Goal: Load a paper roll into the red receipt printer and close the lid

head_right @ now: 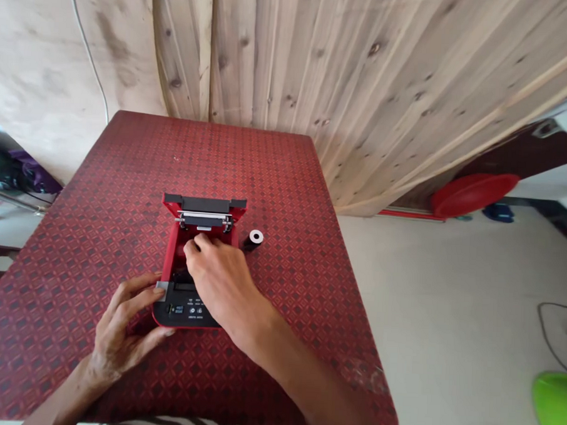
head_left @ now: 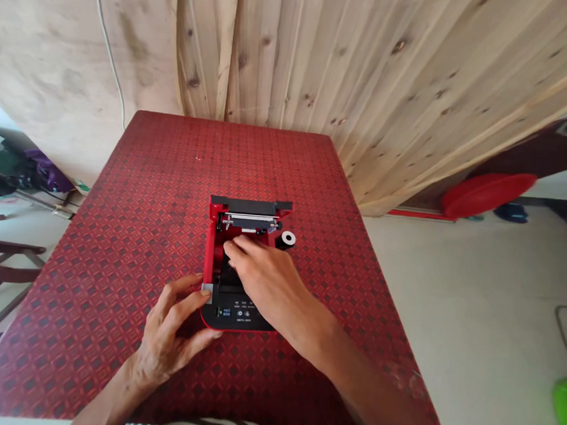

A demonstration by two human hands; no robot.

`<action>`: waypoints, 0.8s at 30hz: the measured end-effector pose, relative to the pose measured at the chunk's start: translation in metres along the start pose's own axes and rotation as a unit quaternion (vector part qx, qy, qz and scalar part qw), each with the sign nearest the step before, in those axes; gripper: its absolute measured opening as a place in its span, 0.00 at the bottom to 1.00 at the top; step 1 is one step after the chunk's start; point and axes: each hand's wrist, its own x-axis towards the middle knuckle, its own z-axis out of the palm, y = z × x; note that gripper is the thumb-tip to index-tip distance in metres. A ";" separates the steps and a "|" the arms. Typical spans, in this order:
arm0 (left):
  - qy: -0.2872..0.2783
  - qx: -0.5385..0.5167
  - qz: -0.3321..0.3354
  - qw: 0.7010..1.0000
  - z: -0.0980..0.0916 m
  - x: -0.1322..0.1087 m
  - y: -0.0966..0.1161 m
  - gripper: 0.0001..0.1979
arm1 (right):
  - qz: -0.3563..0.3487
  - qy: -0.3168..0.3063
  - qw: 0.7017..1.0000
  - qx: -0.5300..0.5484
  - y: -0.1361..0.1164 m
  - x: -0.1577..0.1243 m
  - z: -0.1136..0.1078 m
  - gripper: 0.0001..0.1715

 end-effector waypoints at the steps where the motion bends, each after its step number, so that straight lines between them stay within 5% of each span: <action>1: -0.003 0.002 -0.001 1.000 0.000 -0.001 -0.001 0.21 | 0.006 -0.030 0.999 -0.010 -0.002 0.009 -0.001 0.13; 11: -0.020 0.014 -0.014 1.000 -0.001 -0.003 0.001 0.20 | 0.016 -0.078 0.996 -0.031 0.002 0.019 -0.015 0.10; 13: -0.017 0.015 -0.011 1.000 -0.001 -0.002 0.001 0.20 | 0.020 -0.041 0.999 -0.029 0.000 0.009 -0.019 0.08; 16: -0.012 0.014 -0.007 1.000 -0.001 -0.002 0.000 0.20 | 0.012 0.099 0.994 0.047 0.002 -0.021 -0.025 0.05; 19: -0.009 0.013 -0.001 1.000 -0.001 -0.001 -0.002 0.21 | 0.027 0.225 0.943 0.244 0.017 -0.064 -0.029 0.11; 24: 0.008 0.016 0.011 1.000 -0.001 0.002 -0.003 0.22 | 0.101 0.317 0.817 0.470 0.049 -0.128 -0.006 0.19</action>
